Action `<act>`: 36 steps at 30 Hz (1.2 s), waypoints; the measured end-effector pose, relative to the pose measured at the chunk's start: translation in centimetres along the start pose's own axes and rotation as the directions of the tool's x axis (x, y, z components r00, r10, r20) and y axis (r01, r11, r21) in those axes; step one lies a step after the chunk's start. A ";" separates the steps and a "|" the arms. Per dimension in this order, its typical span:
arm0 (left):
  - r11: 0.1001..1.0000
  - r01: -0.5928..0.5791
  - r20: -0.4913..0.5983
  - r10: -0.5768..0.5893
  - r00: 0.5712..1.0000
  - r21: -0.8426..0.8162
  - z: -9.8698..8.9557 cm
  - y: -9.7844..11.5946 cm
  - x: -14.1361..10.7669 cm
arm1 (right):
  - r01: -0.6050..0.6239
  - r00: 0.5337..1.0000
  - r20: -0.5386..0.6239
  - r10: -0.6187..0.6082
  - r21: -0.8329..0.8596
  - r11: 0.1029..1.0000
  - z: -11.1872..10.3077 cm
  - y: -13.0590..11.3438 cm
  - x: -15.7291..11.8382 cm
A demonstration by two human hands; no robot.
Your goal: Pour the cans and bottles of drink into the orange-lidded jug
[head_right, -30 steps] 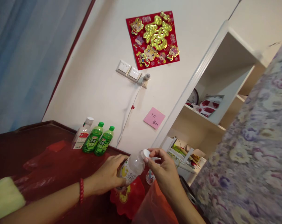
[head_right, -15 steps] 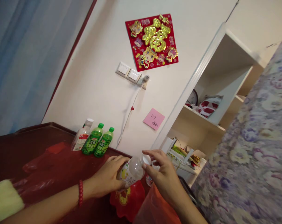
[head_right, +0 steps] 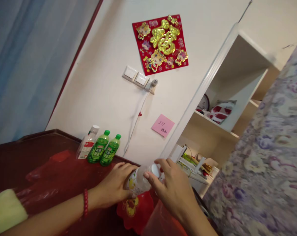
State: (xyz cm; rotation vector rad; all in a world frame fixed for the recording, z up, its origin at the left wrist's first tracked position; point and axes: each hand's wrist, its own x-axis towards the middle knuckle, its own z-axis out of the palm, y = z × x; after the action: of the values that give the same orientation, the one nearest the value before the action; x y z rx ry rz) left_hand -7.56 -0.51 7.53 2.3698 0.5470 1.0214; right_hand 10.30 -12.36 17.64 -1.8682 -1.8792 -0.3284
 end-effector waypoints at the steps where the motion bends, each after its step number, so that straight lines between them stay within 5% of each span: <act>1: 1.000 0.006 -0.005 -0.006 1.000 0.001 -0.1 0.0 0.0 | 0.008 1.000 0.017 -0.009 0.040 0.999 -0.3 0.0 -0.1; 7: 0.999 0.031 -0.007 -0.031 0.999 0.011 -0.8 0.1 0.1 | 0.128 0.987 0.071 -0.143 0.183 0.975 -0.8 0.6 -0.1; 15: 0.999 -0.030 -0.048 0.032 0.998 0.031 -0.3 -0.3 0.0 | 0.000 0.999 -0.032 -0.004 -0.136 0.991 0.2 0.0 0.3; 24: 0.998 -0.004 -0.081 0.009 0.997 0.069 -0.6 -1.0 0.3 | 0.138 0.989 0.036 -0.144 0.128 0.982 -0.6 0.3 0.2; 31: 0.996 -0.048 -0.063 0.053 0.997 0.080 -0.3 -0.6 0.0 | 0.018 1.000 0.006 -0.018 -0.041 0.999 0.6 -0.1 0.3; 36: 0.996 -0.055 -0.061 0.059 0.996 0.063 -0.7 -0.2 0.1 | 0.055 0.997 -0.051 -0.056 -0.013 0.998 0.3 -0.1 0.2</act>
State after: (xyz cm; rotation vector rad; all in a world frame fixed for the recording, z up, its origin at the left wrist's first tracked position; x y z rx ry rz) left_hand -8.07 -0.09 7.88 2.4266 0.5442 1.1229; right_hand 10.14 -12.02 17.49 -1.8004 -1.9014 -0.4019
